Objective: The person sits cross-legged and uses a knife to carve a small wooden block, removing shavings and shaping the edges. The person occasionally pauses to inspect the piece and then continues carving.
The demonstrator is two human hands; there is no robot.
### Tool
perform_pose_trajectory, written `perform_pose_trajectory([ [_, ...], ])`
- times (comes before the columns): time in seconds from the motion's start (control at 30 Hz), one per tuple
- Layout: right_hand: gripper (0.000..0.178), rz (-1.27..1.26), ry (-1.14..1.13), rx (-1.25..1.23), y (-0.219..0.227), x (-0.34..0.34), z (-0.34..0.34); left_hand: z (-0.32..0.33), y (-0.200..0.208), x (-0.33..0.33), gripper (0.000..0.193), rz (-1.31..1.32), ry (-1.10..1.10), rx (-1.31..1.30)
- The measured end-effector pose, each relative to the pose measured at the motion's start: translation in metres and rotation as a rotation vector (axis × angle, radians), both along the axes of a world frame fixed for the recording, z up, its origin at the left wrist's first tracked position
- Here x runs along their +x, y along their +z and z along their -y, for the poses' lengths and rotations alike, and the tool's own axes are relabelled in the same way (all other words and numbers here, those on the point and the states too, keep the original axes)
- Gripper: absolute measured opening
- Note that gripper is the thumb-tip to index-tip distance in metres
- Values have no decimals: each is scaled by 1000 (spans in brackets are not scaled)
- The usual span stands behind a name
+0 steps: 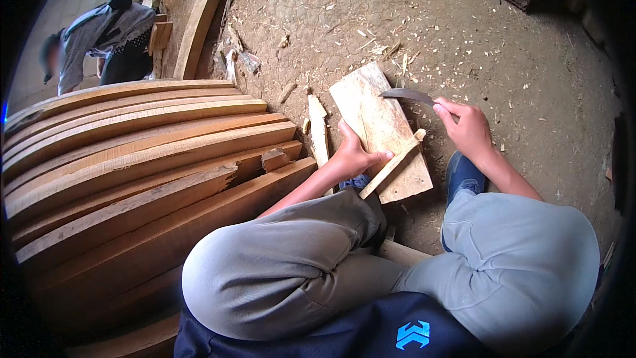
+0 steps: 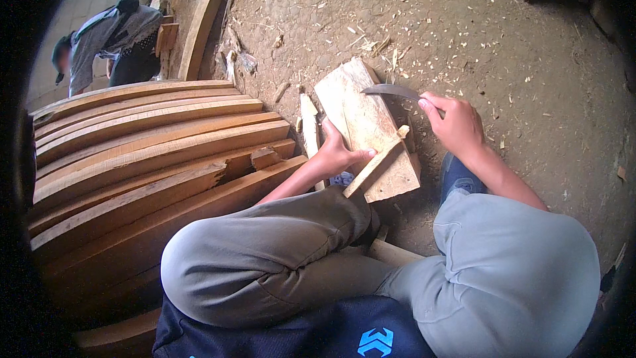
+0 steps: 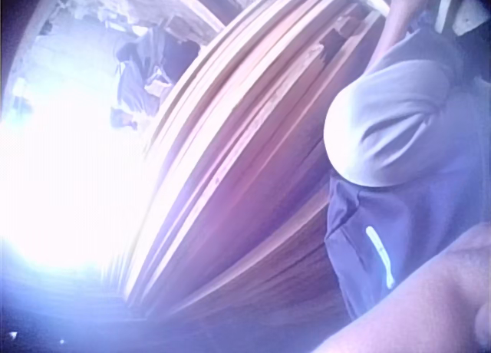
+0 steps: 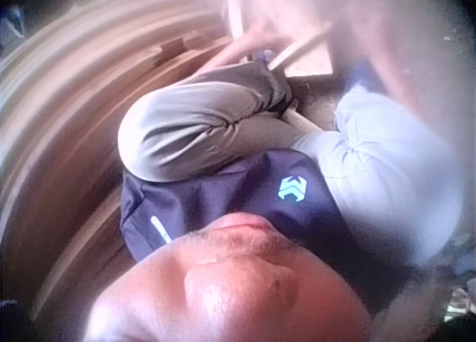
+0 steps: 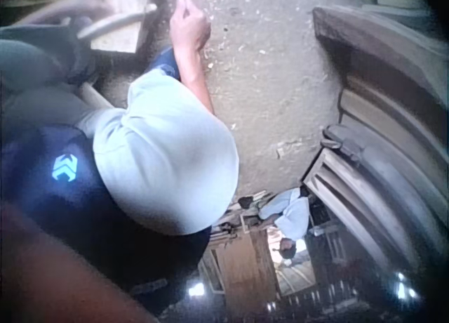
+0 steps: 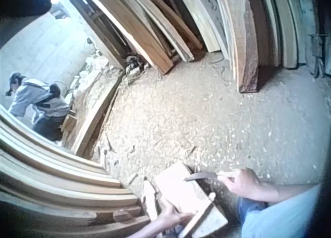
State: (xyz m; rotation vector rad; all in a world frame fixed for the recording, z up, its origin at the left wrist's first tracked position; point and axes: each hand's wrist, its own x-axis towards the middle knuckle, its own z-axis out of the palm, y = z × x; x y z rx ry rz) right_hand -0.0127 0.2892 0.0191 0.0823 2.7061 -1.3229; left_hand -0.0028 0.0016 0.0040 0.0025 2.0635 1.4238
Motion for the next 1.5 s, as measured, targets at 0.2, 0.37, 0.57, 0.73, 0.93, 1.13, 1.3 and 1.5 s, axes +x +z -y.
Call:
perform_pose_trajectory([
  [0.2, 27, -48, -35, 69, -7, -4, 14, -3, 1, 2, 112, -13, -24, -72],
  [0.37, 26, -129, -25, 78, -24, -16, 21, 0, -5, 1, 110, -46, -24, -90],
  [0.57, 27, -212, -49, 45, -41, -6, 22, -5, -5, 0, 108, 54, 12, 26],
  [0.73, 29, -173, -66, -44, -33, -3, 23, -2, 2, 0, 108, -14, -24, -29],
  [0.93, 29, -138, -30, 23, -25, 9, 13, -1, -1, 1, 109, -40, -23, -70],
  [1.13, 29, -97, -26, 46, -19, 0, 17, 0, -4, 1, 110, -68, -35, -92],
  [1.3, 32, -28, -7, 56, -19, -55, 33, -6, 3, -1, 105, 11, -10, -16],
  [1.5, 34, 0, -25, 20, -12, -66, 26, -1, 1, 0, 106, -8, -13, -21],
])
